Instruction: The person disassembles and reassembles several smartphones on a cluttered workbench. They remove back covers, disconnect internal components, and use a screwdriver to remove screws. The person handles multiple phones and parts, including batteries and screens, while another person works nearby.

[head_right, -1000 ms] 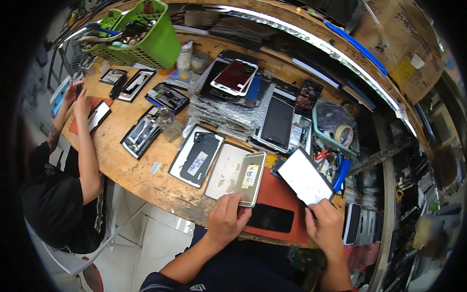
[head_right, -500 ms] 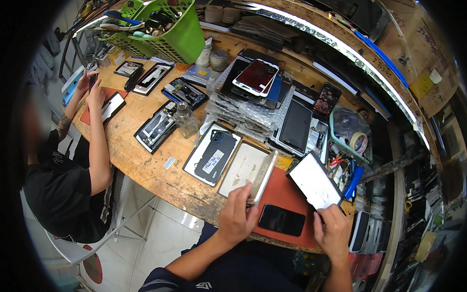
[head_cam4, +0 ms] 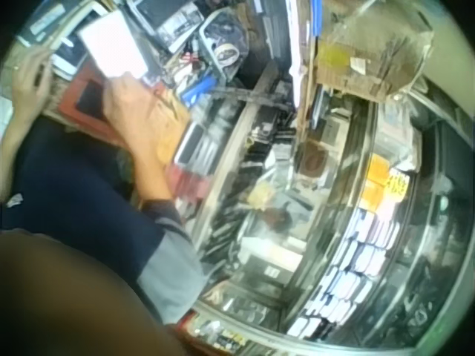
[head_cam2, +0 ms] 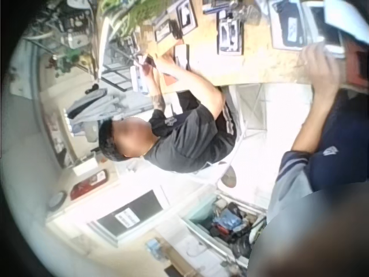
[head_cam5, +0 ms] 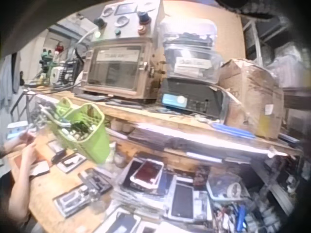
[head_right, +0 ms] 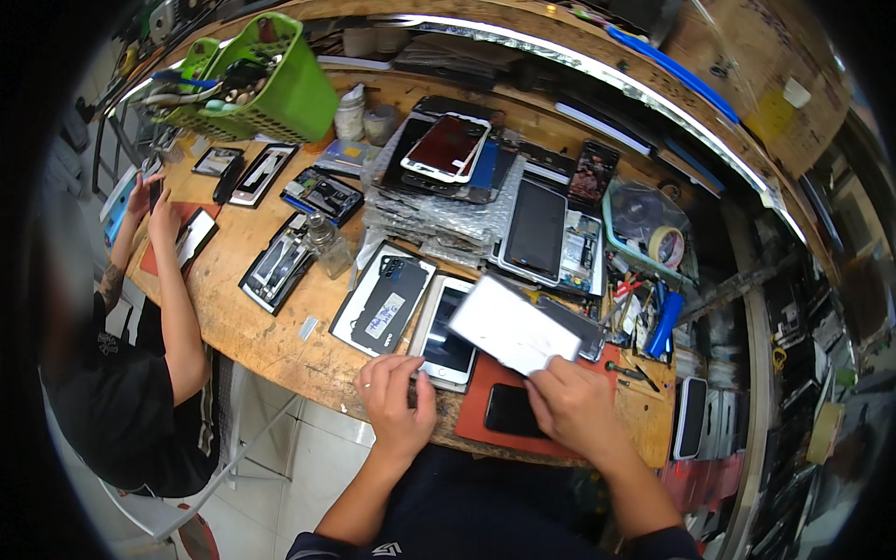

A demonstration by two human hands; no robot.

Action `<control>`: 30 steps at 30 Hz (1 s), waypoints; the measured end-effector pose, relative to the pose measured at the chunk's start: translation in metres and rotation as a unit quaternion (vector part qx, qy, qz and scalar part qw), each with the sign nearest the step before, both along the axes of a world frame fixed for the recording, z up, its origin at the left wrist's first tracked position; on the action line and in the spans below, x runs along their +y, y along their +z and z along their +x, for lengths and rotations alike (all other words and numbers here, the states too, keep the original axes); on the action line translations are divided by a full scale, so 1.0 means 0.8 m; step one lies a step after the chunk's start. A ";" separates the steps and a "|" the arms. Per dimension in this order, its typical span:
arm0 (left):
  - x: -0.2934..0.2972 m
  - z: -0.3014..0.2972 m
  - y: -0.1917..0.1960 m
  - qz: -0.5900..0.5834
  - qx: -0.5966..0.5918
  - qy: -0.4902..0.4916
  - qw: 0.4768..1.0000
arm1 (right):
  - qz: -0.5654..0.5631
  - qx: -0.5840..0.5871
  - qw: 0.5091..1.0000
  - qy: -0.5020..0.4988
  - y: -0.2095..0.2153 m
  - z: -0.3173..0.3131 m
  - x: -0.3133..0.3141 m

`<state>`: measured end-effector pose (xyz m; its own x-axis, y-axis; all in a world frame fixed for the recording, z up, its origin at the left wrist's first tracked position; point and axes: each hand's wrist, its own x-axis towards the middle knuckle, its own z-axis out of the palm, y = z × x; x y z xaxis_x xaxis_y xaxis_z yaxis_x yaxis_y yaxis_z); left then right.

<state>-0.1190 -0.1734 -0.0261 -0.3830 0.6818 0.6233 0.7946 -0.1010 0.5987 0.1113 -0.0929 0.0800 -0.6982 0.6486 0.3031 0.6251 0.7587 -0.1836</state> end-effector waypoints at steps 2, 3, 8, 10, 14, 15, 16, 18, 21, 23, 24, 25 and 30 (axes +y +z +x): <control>-0.003 -0.002 -0.001 0.051 -0.020 -0.008 0.998 | 0.002 0.001 0.999 0.034 -0.018 -0.017 0.009; -0.004 -0.004 -0.002 0.053 -0.027 -0.015 0.998 | -0.001 0.000 0.999 0.049 -0.028 -0.027 0.014; -0.005 -0.006 -0.005 0.034 -0.014 -0.024 0.999 | 0.017 0.017 0.997 0.076 -0.059 -0.080 0.047; -0.004 -0.006 -0.005 0.035 -0.009 -0.022 0.999 | 0.014 -0.005 0.998 0.056 -0.060 -0.092 0.056; -0.004 -0.007 0.002 0.020 0.002 -0.042 0.999 | 0.039 0.131 0.990 0.017 -0.043 -0.061 0.053; -0.005 -0.005 0.006 0.016 0.000 -0.062 0.998 | 0.021 0.138 0.990 -0.023 -0.035 -0.040 0.051; -0.005 0.000 0.012 0.010 0.010 -0.097 0.995 | 0.021 0.164 0.985 -0.040 -0.027 -0.017 0.051; -0.006 0.019 0.025 -0.023 0.006 -0.194 0.981 | -0.055 0.262 0.961 -0.070 -0.010 0.025 0.045; 0.012 0.065 0.044 -0.123 0.052 -0.378 0.916 | -0.076 0.295 0.938 -0.167 0.014 0.086 0.018; 0.027 0.100 0.050 -0.159 0.118 -0.401 0.895 | -0.093 0.310 0.923 -0.207 0.022 0.120 0.000; 0.033 0.111 0.053 -0.190 0.151 -0.409 0.879 | -0.101 0.320 0.914 -0.226 0.022 0.133 -0.008; 0.043 0.117 0.054 -0.202 0.188 -0.426 0.862 | -0.119 0.335 0.899 -0.256 0.018 0.143 -0.016; 0.052 0.117 0.057 -0.218 0.159 -0.428 0.862 | -0.109 0.333 0.898 -0.265 -0.043 0.161 -0.037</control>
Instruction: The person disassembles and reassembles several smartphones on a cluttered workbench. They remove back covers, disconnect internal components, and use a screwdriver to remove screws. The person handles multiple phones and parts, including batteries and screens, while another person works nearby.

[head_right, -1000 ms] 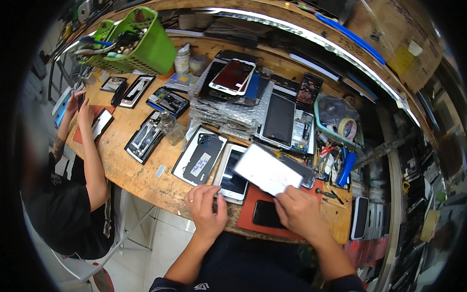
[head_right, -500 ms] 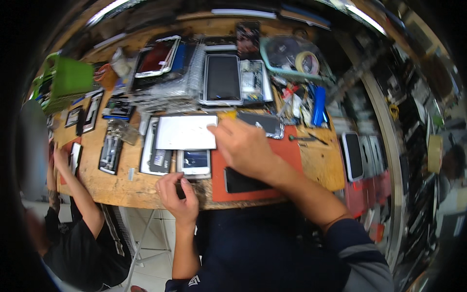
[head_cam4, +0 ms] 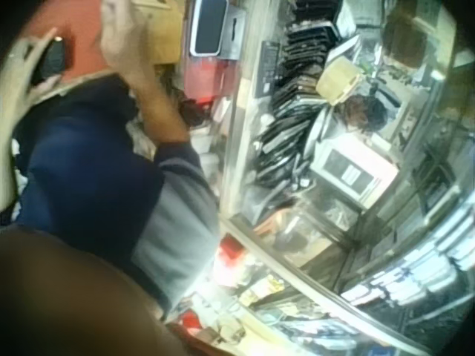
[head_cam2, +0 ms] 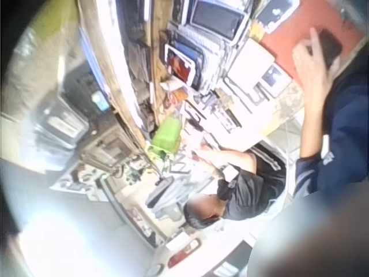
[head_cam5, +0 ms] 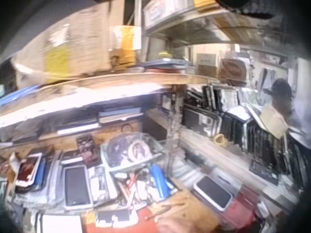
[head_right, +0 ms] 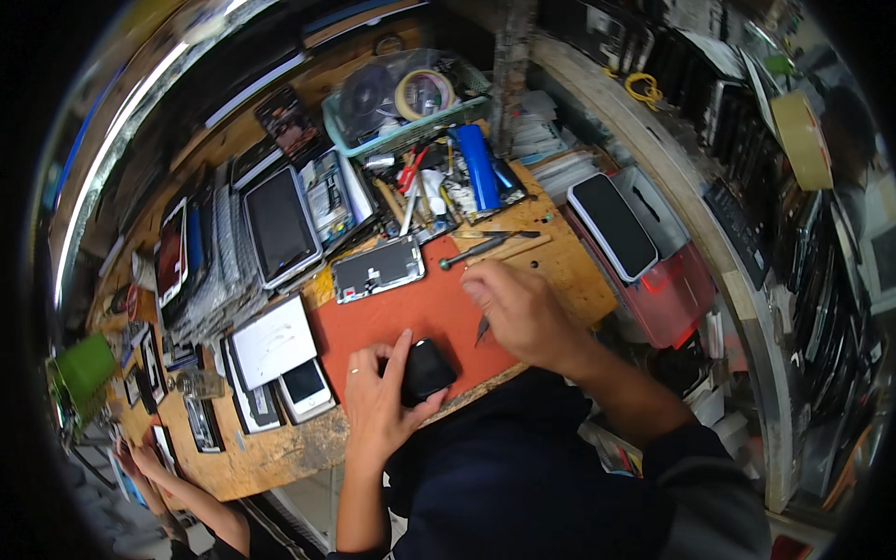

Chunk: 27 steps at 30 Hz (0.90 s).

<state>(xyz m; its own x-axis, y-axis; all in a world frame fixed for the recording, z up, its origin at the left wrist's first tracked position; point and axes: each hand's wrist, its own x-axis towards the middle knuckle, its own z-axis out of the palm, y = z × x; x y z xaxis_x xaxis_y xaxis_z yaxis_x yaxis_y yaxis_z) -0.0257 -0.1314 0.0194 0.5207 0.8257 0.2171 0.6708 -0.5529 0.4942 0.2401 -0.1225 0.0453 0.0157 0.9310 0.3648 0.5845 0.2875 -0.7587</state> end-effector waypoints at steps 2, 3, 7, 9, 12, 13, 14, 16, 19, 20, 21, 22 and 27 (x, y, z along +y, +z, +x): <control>0.000 0.000 0.002 0.043 0.018 0.029 0.998 | -0.055 0.005 0.998 0.001 -0.024 0.009 0.000; 0.002 0.001 0.003 0.059 0.001 0.067 0.996 | -0.061 0.048 0.997 -0.001 -0.033 0.019 0.009; 0.016 0.015 0.004 0.083 -0.084 0.107 0.987 | -0.145 0.368 0.918 -0.036 -0.052 0.050 0.040; 0.022 0.024 0.003 0.015 -0.065 0.076 0.995 | -0.037 0.349 0.936 -0.035 -0.059 0.048 0.058; 0.027 0.031 -0.001 0.008 0.016 0.014 1.000 | 0.126 0.015 0.991 -0.045 -0.065 0.048 0.075; 0.026 0.033 -0.002 0.005 0.044 0.006 0.999 | 0.143 -0.069 0.987 -0.038 -0.066 0.044 0.079; 0.026 0.033 -0.002 0.003 0.073 -0.001 0.997 | 0.162 -0.151 0.975 -0.034 -0.066 0.042 0.082; 0.025 0.033 -0.002 0.005 0.066 0.004 0.998 | 0.151 -0.122 0.981 -0.016 -0.061 0.037 0.091; 0.024 0.032 -0.002 0.014 0.049 0.007 0.999 | 0.132 -0.122 0.984 0.011 -0.043 0.032 0.120; 0.025 0.033 -0.002 0.012 0.050 0.012 0.999 | 0.125 -0.147 0.981 -0.003 -0.036 0.030 0.141; 0.025 0.033 -0.002 0.007 0.050 0.017 0.999 | 0.134 -0.171 0.976 -0.015 -0.029 0.026 0.165; 0.024 0.034 -0.002 0.001 0.051 0.022 0.998 | 0.065 -0.216 0.973 -0.049 -0.024 0.020 0.192; 0.024 0.035 0.000 0.008 0.029 0.032 0.999 | -0.097 -0.274 0.954 -0.074 -0.014 -0.008 0.277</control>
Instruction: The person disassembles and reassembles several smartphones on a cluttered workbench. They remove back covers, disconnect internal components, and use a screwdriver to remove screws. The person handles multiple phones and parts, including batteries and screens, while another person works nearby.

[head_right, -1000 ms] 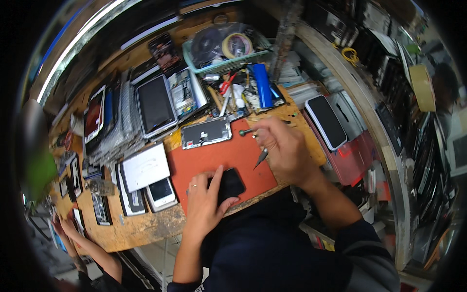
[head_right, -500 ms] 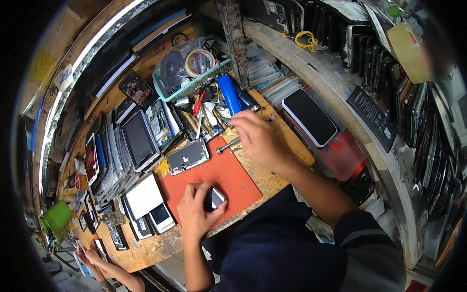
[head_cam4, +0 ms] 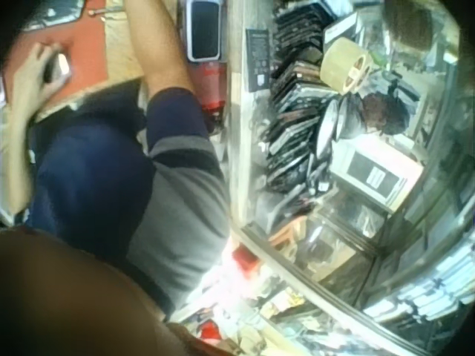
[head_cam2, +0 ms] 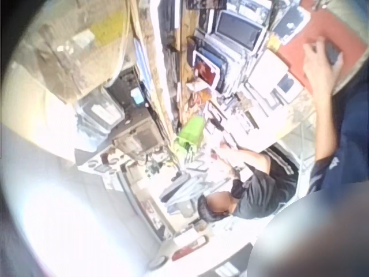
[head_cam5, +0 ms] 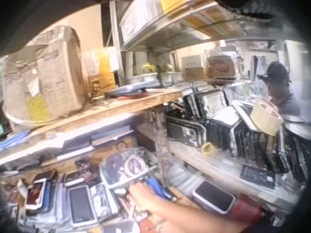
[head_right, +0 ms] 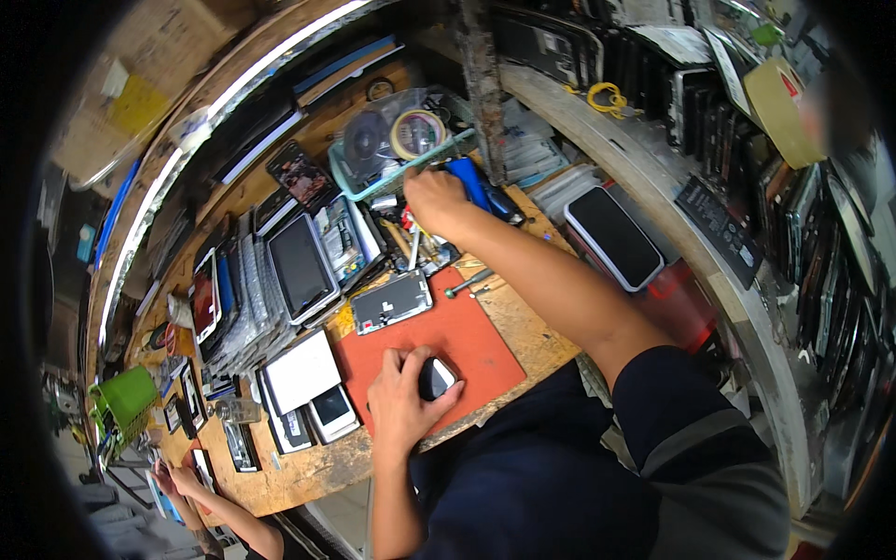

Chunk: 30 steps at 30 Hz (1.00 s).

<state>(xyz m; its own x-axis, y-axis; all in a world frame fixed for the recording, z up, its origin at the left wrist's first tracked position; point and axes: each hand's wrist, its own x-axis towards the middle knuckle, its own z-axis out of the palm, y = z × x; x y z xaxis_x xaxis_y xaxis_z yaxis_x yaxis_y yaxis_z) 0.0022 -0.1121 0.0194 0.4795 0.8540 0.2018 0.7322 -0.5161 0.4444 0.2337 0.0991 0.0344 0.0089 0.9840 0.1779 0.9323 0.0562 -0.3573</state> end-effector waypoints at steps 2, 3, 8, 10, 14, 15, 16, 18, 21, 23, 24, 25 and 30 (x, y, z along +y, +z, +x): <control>-0.001 0.000 -0.001 -0.010 0.000 0.006 1.000 | 0.048 0.002 0.999 -0.025 -0.003 0.000 -0.002; -0.002 -0.001 -0.002 0.007 0.000 0.007 1.000 | 0.099 0.021 0.995 -0.023 -0.005 0.003 -0.011; -0.006 -0.005 -0.008 0.026 -0.012 0.005 1.000 | 0.206 0.121 0.971 -0.008 -0.003 0.039 -0.064; -0.004 -0.003 -0.010 0.027 -0.016 -0.003 1.000 | 0.175 0.113 0.978 -0.028 0.000 0.051 -0.073; -0.001 -0.003 -0.009 0.010 -0.009 -0.005 1.000 | 0.130 0.034 0.991 -0.012 -0.002 0.039 -0.050; -0.001 -0.003 -0.008 -0.002 -0.006 0.001 1.000 | 0.130 -0.037 0.991 -0.001 -0.006 0.030 -0.040; -0.001 -0.003 -0.007 0.006 -0.010 0.000 1.000 | 0.070 -0.084 0.994 0.001 -0.008 0.022 -0.026; -0.003 -0.003 -0.007 0.006 -0.016 0.009 1.000 | 0.001 -0.153 0.988 0.015 -0.012 0.010 -0.004; -0.010 0.000 -0.006 0.024 -0.026 0.043 0.998 | -0.027 -0.202 0.979 0.023 -0.009 -0.005 0.013; -0.019 0.008 -0.007 0.038 -0.026 0.090 0.995 | -0.029 -0.219 0.975 0.010 0.004 -0.001 0.007; -0.024 0.012 -0.007 0.054 -0.022 0.109 0.992 | 0.036 -0.226 0.973 0.017 0.013 0.003 -0.003; -0.027 0.015 -0.008 0.037 -0.006 0.127 0.991 | 0.075 -0.237 0.969 0.004 0.022 0.007 -0.019; -0.044 -0.007 -0.003 0.041 0.015 0.118 0.992 | 0.104 0.082 0.978 0.161 0.048 0.026 -0.163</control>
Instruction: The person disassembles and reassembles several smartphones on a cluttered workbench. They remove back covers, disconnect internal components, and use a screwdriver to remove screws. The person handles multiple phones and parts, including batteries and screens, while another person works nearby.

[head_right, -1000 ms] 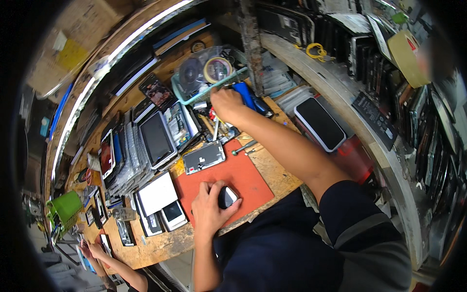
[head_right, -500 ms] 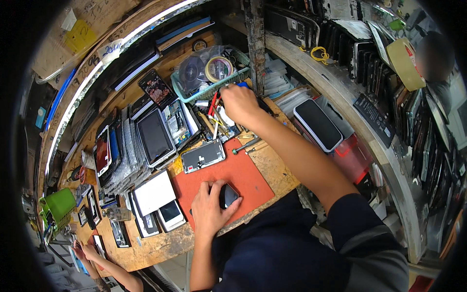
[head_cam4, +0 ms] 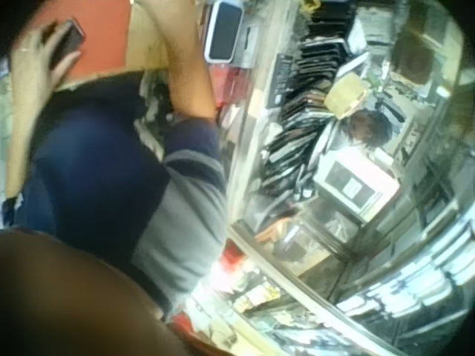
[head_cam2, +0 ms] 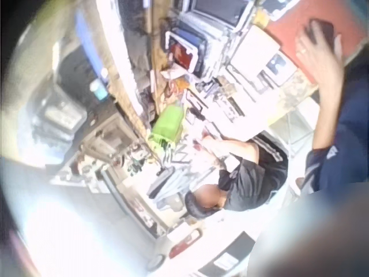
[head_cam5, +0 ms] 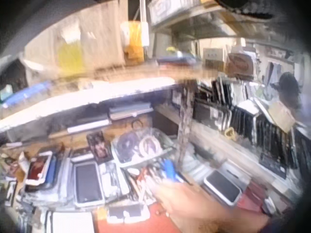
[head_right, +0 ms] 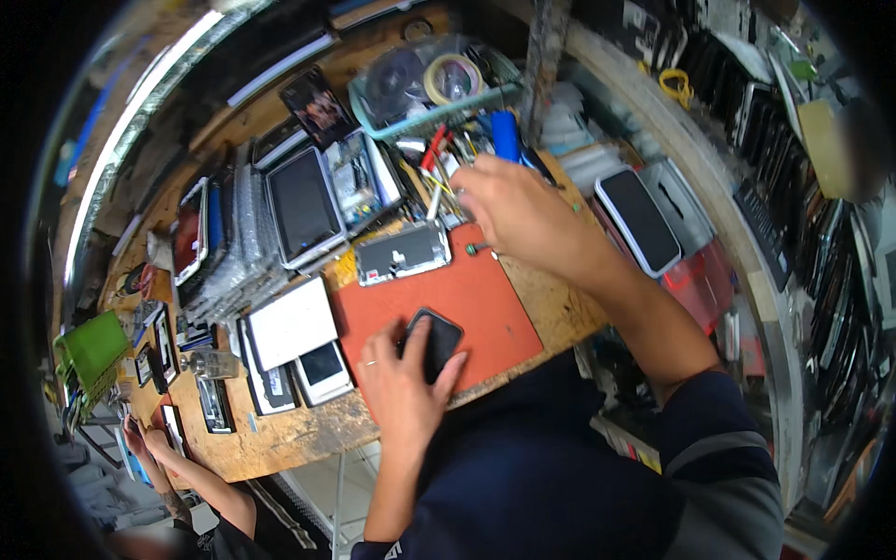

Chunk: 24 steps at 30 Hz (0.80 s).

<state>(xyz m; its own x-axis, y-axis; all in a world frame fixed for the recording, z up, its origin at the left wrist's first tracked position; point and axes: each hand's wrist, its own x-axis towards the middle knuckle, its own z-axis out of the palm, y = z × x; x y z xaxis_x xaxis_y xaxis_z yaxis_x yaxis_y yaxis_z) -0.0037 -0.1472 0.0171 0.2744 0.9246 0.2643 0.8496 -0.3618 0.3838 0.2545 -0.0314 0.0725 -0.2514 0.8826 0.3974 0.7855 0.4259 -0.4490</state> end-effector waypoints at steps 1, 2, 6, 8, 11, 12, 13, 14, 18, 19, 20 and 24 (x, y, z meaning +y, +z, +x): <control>-0.009 -0.013 0.003 -0.028 -0.005 0.007 1.000 | -0.030 0.042 0.998 0.037 -0.005 -0.003 -0.036; -0.021 -0.030 0.006 -0.053 0.000 0.018 0.998 | -0.066 0.052 0.996 0.028 -0.012 -0.009 -0.071; -0.050 -0.080 -0.006 -0.033 -0.030 -0.029 0.999 | -0.067 0.088 0.994 0.026 -0.048 -0.035 -0.139; -0.060 -0.089 -0.018 -0.053 -0.041 -0.035 0.997 | -0.076 0.089 0.993 -0.001 -0.060 -0.046 -0.150; -0.063 -0.091 -0.032 -0.034 -0.058 -0.038 0.997 | -0.079 0.163 0.983 -0.025 -0.075 -0.068 -0.142; -0.062 -0.090 -0.035 -0.033 -0.070 -0.032 0.996 | -0.082 0.213 0.973 -0.021 -0.080 -0.077 -0.136; -0.061 -0.089 -0.036 -0.031 -0.084 -0.027 0.996 | -0.095 0.265 0.959 -0.017 -0.084 -0.084 -0.129; -0.060 -0.088 -0.037 -0.021 -0.070 -0.030 0.997 | -0.094 0.253 0.963 -0.019 -0.090 -0.092 -0.122; -0.059 -0.088 -0.036 -0.011 -0.074 -0.033 0.997 | -0.108 0.267 0.958 -0.015 -0.102 -0.101 -0.111; -0.060 -0.089 -0.037 -0.006 -0.065 -0.034 0.997 | -0.102 0.270 0.957 -0.020 -0.104 -0.101 -0.110; -0.060 -0.089 -0.037 -0.001 -0.055 -0.038 0.998 | -0.096 0.273 0.957 -0.027 -0.105 -0.101 -0.109; -0.062 -0.091 -0.041 -0.009 -0.047 -0.031 0.998 | -0.088 0.263 0.961 -0.008 -0.108 -0.099 -0.108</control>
